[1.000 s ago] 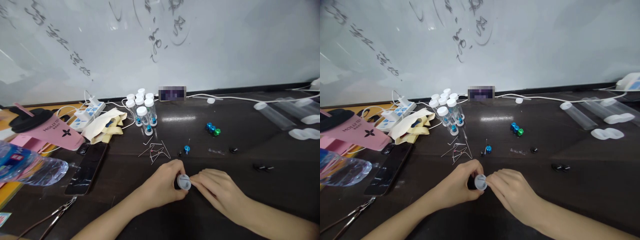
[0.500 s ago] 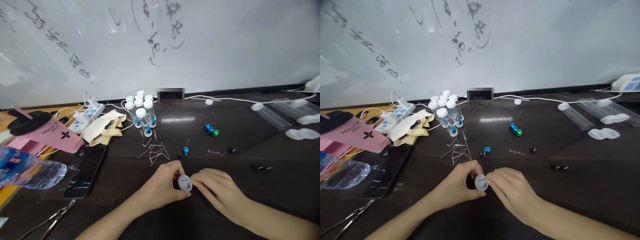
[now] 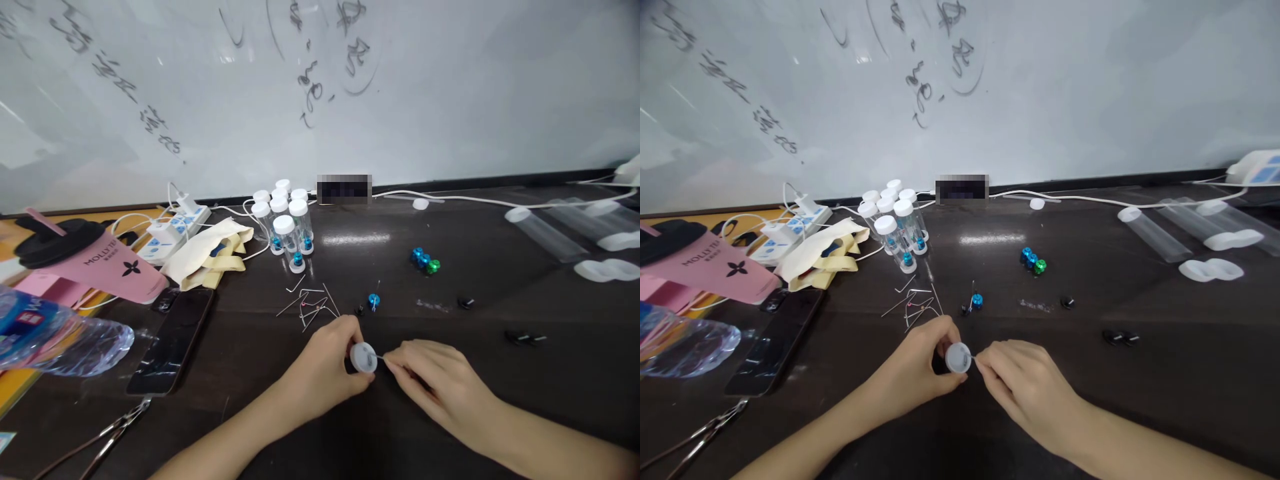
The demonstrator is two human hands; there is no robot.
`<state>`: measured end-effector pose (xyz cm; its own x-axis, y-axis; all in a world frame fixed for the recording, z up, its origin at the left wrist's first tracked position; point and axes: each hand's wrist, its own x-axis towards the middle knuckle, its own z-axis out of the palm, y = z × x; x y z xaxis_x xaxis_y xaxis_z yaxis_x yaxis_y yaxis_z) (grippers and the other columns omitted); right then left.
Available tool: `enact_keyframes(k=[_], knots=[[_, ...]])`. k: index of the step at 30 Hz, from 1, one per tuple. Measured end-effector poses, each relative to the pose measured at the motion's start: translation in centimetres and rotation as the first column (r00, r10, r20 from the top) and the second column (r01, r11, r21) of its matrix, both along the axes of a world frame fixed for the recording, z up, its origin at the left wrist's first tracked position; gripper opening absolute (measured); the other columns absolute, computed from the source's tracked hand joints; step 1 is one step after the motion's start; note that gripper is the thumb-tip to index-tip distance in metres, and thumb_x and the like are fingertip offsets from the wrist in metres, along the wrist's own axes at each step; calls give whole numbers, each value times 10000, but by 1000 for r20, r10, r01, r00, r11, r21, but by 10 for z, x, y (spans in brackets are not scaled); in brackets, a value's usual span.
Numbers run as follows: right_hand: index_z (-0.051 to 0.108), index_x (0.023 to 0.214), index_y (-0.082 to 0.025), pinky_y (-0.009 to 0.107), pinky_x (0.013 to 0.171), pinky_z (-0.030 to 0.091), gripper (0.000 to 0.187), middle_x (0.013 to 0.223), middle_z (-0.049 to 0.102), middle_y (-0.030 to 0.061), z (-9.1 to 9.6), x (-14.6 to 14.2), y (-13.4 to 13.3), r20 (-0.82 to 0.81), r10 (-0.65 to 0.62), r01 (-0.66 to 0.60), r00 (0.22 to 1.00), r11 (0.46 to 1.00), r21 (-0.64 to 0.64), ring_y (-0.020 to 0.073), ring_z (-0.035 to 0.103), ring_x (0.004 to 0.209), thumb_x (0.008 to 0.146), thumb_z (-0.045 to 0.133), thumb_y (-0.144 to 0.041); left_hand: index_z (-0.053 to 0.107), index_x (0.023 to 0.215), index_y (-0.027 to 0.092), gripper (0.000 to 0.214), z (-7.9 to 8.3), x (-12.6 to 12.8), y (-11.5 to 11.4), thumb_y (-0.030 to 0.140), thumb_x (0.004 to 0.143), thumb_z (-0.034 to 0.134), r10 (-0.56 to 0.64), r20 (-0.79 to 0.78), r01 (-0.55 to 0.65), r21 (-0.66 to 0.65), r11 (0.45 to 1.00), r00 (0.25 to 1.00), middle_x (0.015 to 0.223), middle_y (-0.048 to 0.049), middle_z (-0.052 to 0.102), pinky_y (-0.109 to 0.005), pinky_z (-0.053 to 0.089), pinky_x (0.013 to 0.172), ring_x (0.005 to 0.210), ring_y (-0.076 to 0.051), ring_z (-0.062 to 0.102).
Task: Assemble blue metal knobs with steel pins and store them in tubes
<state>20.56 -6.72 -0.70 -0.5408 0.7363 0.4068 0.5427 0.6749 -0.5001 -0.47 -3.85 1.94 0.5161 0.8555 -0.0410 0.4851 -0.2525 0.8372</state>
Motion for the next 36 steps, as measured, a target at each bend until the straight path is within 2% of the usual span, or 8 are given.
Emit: enact_keyframes(k=[6,21,36], knots=[[597,886,-183,295,598,429,200,709,611,8,1,-1,2,72,2,-3,997,1000,19,147,568,608,972,421,-143,475,777,208,246,-1,2,-3,108,684,680,-2,-16,2,11,1000,1000,815,23,537,-261,373,629,725,-142,500],[581,910,-192,297,629,451,167,759,657,10,1,-1,1,24,4,-4,1000,1000,21,143,592,629,976,435,-144,497,800,205,272,-2,2,-3,97,672,711,-12,-15,12,13,1000,1000,821,31,545,-267,384,649,744,-141,514],[624,848,-200,277,612,491,283,708,671,18,6,-3,3,109,-58,56,992,998,14,151,636,607,995,382,-205,473,783,205,245,-2,3,-5,121,703,689,5,-22,-4,33,999,1000,812,29,526,-261,364,632,723,-138,494]])
